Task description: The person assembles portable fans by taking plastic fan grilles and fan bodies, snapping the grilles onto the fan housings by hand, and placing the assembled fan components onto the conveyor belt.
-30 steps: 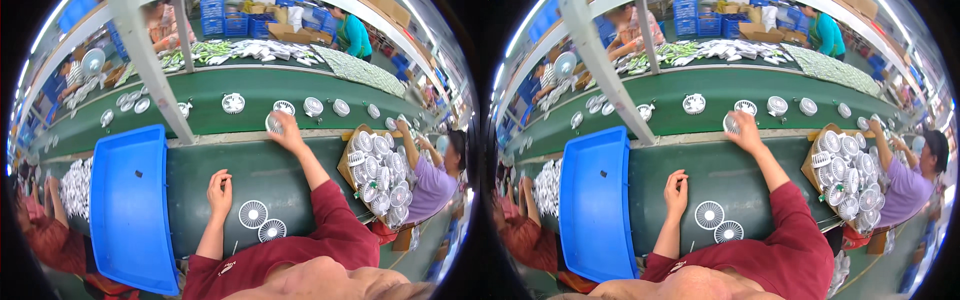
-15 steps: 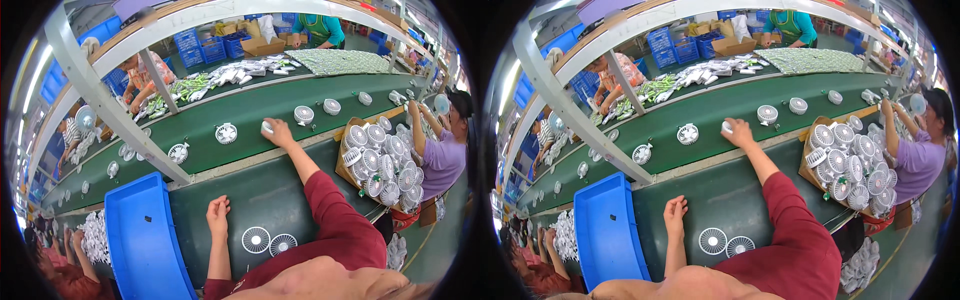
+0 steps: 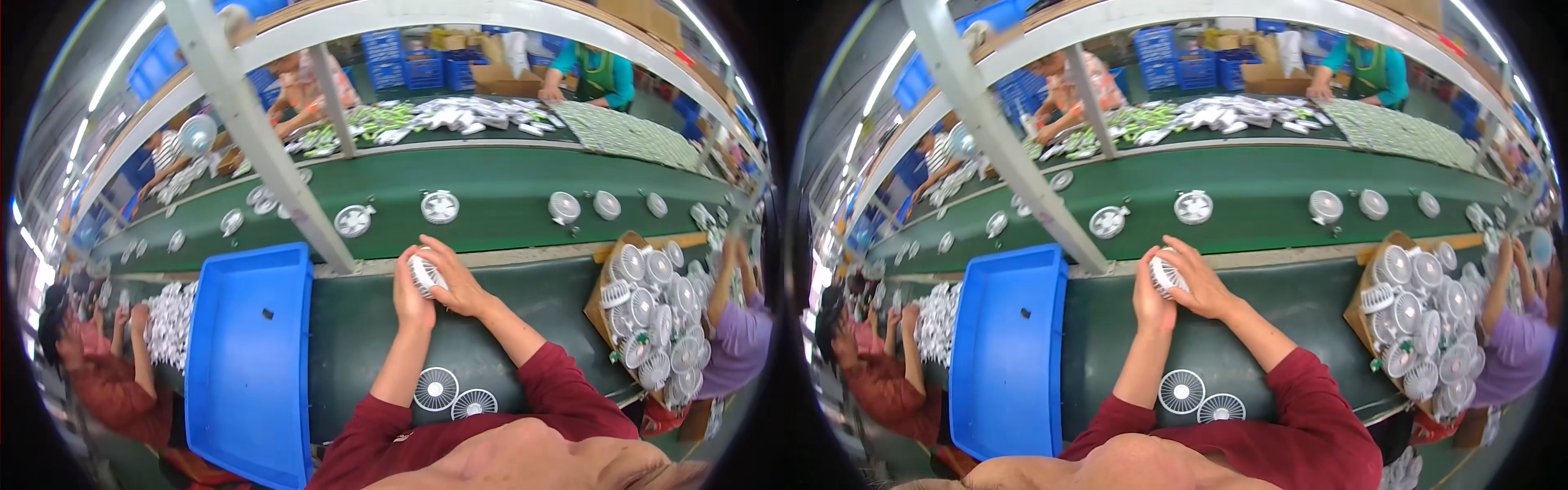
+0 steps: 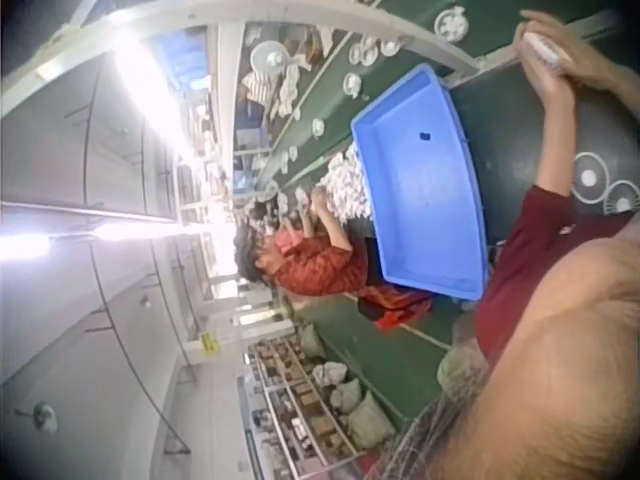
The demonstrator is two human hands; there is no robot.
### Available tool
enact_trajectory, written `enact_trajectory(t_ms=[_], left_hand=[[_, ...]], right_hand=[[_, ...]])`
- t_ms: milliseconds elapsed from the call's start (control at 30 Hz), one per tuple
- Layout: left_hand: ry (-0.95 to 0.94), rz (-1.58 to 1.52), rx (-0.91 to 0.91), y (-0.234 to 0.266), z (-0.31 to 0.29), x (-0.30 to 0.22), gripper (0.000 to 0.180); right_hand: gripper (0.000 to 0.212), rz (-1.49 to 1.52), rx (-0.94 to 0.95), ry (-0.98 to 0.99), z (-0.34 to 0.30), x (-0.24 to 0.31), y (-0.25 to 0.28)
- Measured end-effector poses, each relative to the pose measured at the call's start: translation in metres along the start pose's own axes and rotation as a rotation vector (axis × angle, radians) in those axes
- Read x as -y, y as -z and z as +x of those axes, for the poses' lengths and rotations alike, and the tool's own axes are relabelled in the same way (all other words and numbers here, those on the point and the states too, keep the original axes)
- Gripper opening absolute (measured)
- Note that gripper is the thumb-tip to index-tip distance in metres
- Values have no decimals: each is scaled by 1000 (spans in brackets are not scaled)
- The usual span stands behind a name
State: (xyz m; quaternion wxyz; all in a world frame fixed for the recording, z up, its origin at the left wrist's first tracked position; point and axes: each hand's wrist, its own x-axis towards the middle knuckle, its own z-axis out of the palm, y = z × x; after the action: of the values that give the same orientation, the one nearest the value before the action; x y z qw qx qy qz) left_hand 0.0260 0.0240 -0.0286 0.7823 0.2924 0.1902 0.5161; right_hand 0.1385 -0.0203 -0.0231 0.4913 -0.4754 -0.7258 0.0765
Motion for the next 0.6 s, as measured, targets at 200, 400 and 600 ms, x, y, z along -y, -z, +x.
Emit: enact_trajectory(t_ms=[200,400,600], left_hand=[[-549,644,-53,-15,-26,0,35],[-799,999,-25,-15,-20,2,31],[-414,843,151,5,13,22,36]], right_hand=[[66,387,-123,-133,-2,15,-29],[52,644,-167,-298,0,22,-25],[48,404,-68,-420,3,-26,5]])
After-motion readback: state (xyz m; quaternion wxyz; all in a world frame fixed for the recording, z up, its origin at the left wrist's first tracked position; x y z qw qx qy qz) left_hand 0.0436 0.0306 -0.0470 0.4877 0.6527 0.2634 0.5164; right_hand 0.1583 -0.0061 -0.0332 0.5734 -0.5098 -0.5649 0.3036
